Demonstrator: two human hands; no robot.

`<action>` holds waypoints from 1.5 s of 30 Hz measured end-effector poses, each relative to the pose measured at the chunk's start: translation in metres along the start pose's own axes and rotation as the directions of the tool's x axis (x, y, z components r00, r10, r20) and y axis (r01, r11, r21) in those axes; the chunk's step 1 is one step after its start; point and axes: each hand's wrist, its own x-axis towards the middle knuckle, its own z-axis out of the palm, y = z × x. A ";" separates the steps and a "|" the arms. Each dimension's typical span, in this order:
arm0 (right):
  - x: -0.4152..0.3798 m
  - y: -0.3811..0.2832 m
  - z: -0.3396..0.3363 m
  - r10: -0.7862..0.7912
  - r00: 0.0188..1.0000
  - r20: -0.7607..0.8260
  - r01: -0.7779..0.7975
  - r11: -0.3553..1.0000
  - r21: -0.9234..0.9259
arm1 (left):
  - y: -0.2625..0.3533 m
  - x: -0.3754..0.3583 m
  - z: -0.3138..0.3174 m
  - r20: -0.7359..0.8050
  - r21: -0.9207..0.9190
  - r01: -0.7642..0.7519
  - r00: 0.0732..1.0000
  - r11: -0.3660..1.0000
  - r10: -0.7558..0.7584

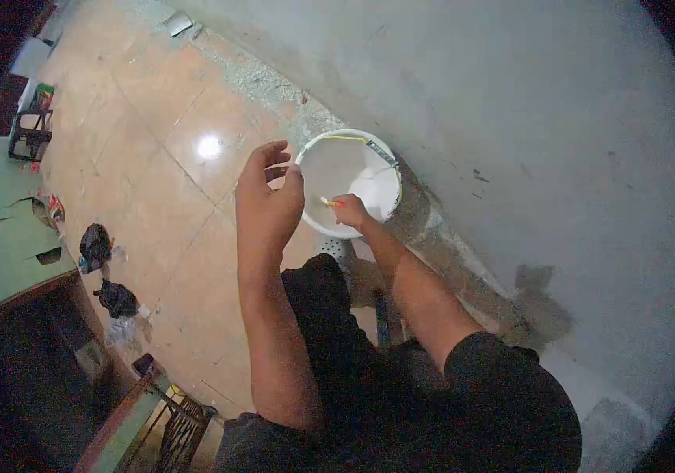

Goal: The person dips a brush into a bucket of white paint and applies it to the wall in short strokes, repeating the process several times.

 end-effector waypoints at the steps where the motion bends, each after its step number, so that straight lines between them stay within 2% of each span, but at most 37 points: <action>1: -0.008 -0.011 -0.012 0.014 0.999 0.037 -0.018 0.993 0.114 | 0.002 -0.002 -0.001 0.010 -0.002 0.012 1.000 1.000 -0.012; 2: -0.022 -0.021 -0.022 0.061 0.998 -0.035 -0.057 0.992 0.116 | 0.003 -0.003 -0.001 0.021 -0.005 0.023 1.000 1.000 -0.023; 3: -0.030 -0.023 -0.027 0.062 0.997 -0.039 -0.057 0.992 0.114 | 0.005 -0.004 -0.002 0.022 -0.008 0.019 1.000 1.000 -0.019; 4: -0.036 -0.026 -0.032 -0.001 1.000 -0.007 0.000 0.992 -0.123 | 0.006 -0.005 -0.002 0.055 -0.009 0.031 0.998 0.999 -0.031; 5: -0.042 -0.028 -0.037 -0.052 0.998 0.042 0.063 0.935 -0.349 | 0.006 -0.005 -0.002 0.088 -0.009 0.047 0.995 0.999 -0.046; 6: -0.049 -0.042 -0.049 0.123 0.980 0.157 -0.052 0.918 -0.393 | 0.003 -0.005 -0.001 0.107 0.024 0.010 0.994 1.000 -0.012; 9: -0.064 -0.060 -0.063 0.124 0.981 0.152 -0.046 0.899 -0.436 | -0.002 -0.003 0.002 0.200 0.108 -0.049 0.979 0.993 0.026; 10: -0.048 -0.022 -0.029 -0.112 0.992 -0.061 0.084 0.933 -0.350 | -0.004 -0.002 0.002 0.236 0.175 -0.074 0.971 0.982 0.031; 11: -0.050 -0.030 -0.033 -0.114 0.991 -0.065 0.084 0.933 -0.350 | -0.005 -0.002 0.003 0.236 0.176 -0.078 0.971 0.981 0.035; 13: -0.052 -0.045 -0.040 -0.143 0.988 -0.064 0.133 0.981 -0.140 | -0.008 -0.002 0.004 0.257 0.176 -0.037 0.966 0.984 -0.010; 14: -0.062 -0.050 -0.037 -0.158 0.960 -0.232 0.145 0.987 -0.073 | -0.011 -0.002 0.004 0.257 0.176 -0.037 0.966 0.984 -0.009; 15: -0.068 -0.049 -0.035 -0.160 0.959 -0.235 0.146 0.986 -0.077 | -0.015 -0.002 0.002 0.273 0.202 -0.067 0.962 0.977 0.009; 17: -0.075 -0.045 -0.038 -0.083 0.991 -0.106 0.051 0.960 -0.275 | -0.024 0.000 0.001 0.290 0.226 -0.094 0.957 0.970 0.026; 18: -0.074 -0.049 -0.038 0.028 0.998 -0.056 -0.046 0.933 -0.356 | -0.025 0.000 0.000 0.295 0.205 -0.104 0.955 0.973 0.040; 21: -0.070 -0.054 -0.037 0.096 0.995 -0.026 -0.099 0.930 -0.354 | -0.025 0.000 0.000 0.310 0.198 -0.114 0.949 0.974 0.048; 22: -0.066 -0.054 -0.035 -0.032 0.999 -0.041 0.017 0.945 -0.325 | -0.023 -0.001 -0.001 0.319 0.212 -0.116 0.947 0.970 0.043; 23: -0.066 -0.052 -0.033 -0.032 0.999 -0.042 0.016 0.945 -0.327 | -0.021 -0.002 -0.001 0.319 0.210 -0.116 0.947 0.971 0.045; 25: -0.071 -0.054 -0.032 -0.070 0.979 -0.192 0.055 0.995 -0.086 | -0.013 -0.004 -0.001 0.308 0.205 -0.087 0.951 0.975 0.020; 26: -0.074 -0.055 -0.031 -0.072 0.979 -0.191 0.056 0.995 -0.087 | -0.012 -0.004 -0.001 0.306 0.205 -0.087 0.952 0.975 0.020; 29: -0.086 -0.050 -0.029 0.114 0.979 -0.171 -0.154 0.959 -0.240 | -0.014 -0.005 -0.003 0.297 0.195 -0.127 0.953 0.973 0.065; 30: -0.093 -0.059 -0.037 0.153 0.982 -0.107 -0.177 0.946 -0.272 | -0.016 -0.004 -0.003 0.298 0.192 -0.134 0.952 0.972 0.072; 33: -0.084 -0.054 -0.023 0.128 0.983 -0.134 -0.161 0.946 -0.280 | -0.016 -0.002 -0.002 0.311 0.200 -0.147 0.947 0.969 0.080; 35: -0.073 -0.037 -0.010 0.085 0.977 -0.195 -0.131 0.963 -0.237 | -0.015 -0.002 -0.002 0.324 0.211 -0.153 0.943 0.965 0.078; 36: -0.069 -0.036 -0.012 0.193 0.963 -0.186 -0.180 0.980 0.086 | -0.014 -0.001 -0.001 0.312 0.190 -0.145 0.947 0.971 0.080; 37: -0.067 -0.034 -0.014 0.291 0.946 -0.142 -0.215 0.891 0.399 | -0.012 0.000 0.000 0.301 0.168 -0.137 0.950 0.976 0.082; 38: -0.072 -0.033 -0.012 0.202 0.957 -0.208 -0.107 0.914 0.392 | -0.009 0.001 0.001 0.289 0.181 -0.112 0.956 0.977 0.056; 39: -0.077 -0.030 -0.015 0.200 0.956 -0.213 -0.104 0.914 0.391 | -0.007 0.001 0.002 0.289 0.180 -0.117 0.955 0.977 0.061; 40: -0.082 -0.028 -0.019 0.289 0.957 -0.026 -0.163 0.610 0.775 | -0.006 0.002 0.001 0.250 0.174 -0.162 0.961 0.971 0.115; 41: -0.088 -0.025 -0.024 0.274 0.945 0.179 -0.228 0.160 0.960 | -0.005 0.003 0.002 0.210 0.167 -0.208 0.963 0.964 0.171; 42: -0.096 -0.021 -0.025 0.272 0.948 0.169 -0.218 0.164 0.962 | -0.006 0.006 0.003 0.094 0.085 -0.283 0.957 0.955 0.275; 43: -0.104 -0.013 -0.021 0.192 0.975 0.108 -0.141 0.170 0.975 | -0.005 0.009 0.001 0.094 0.081 -0.294 0.954 0.952 0.286; 44: -0.109 -0.006 -0.017 0.112 0.993 0.044 -0.063 0.168 0.984 | -0.004 0.013 -0.001 -0.020 0.094 -0.326 0.944 0.941 0.330; 45: -0.120 -0.016 -0.028 0.113 0.993 0.031 -0.050 0.170 0.984 | -0.001 0.015 -0.003 -0.134 0.109 -0.358 0.919 0.927 0.370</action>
